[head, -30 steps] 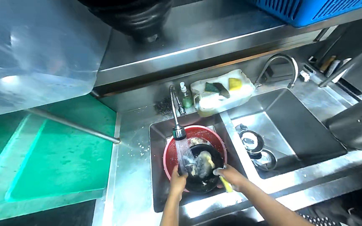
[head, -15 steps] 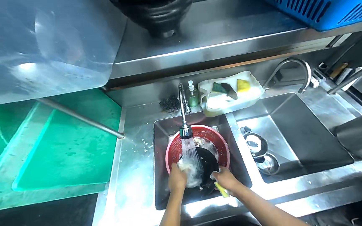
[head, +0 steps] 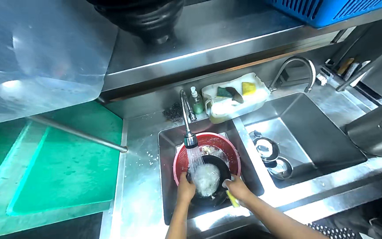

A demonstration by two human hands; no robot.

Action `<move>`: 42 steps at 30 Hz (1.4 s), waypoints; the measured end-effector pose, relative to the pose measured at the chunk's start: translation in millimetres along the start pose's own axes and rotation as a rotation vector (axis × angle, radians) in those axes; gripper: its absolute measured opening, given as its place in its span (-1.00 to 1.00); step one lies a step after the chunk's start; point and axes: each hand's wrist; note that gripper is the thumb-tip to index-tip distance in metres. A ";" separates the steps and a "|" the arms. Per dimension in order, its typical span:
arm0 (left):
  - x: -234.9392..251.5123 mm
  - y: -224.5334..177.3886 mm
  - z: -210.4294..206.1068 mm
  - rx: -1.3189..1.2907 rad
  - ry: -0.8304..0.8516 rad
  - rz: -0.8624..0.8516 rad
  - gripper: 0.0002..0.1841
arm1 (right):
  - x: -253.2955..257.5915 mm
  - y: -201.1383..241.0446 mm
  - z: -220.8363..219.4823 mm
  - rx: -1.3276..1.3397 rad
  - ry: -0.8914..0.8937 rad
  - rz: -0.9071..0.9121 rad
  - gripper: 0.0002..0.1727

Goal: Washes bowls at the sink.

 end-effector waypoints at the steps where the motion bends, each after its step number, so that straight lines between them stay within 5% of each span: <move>1: 0.6 0.4 1.9 0.007 0.007 0.011 -0.37 | -0.3 -0.1 0.5 -0.015 0.003 0.001 -0.59; 7: 1.0 -5.4 2.8 0.202 -0.015 0.131 -0.52 | -0.4 -0.1 0.6 -0.094 0.007 0.044 -0.63; 15: -0.3 13.2 6.1 -0.072 0.066 0.000 -0.37 | 1.0 -7.8 3.5 -0.078 0.007 0.049 -0.59; 21: -7.8 -8.6 -2.7 0.294 -0.098 0.140 -0.54 | -0.8 -7.4 -1.5 -0.095 0.031 0.072 -0.55; 25: -18.2 -17.2 -25.3 0.524 -0.311 -0.169 -0.36 | -2.3 -7.5 -0.5 -0.098 0.045 0.051 -0.55; 32: -31.2 -45.7 -48.9 0.360 0.125 -0.406 -0.25 | -3.2 -10.1 -2.9 0.035 0.123 0.006 -0.59; 36: -28.6 -47.4 -37.3 0.236 0.416 -0.534 -0.55 | -1.2 -15.8 1.0 0.187 0.151 -0.050 -0.60; 42: -25.7 -61.0 -35.4 0.414 0.292 -0.370 -0.27 | -3.1 -14.8 -1.7 0.229 0.158 -0.060 -0.59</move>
Point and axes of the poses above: each hand's wrist, its own x-axis towards the middle knuckle, its own z-axis out of the back of the hand, y = z × x, and after that the axes turned 15 degrees about -z, right-handed
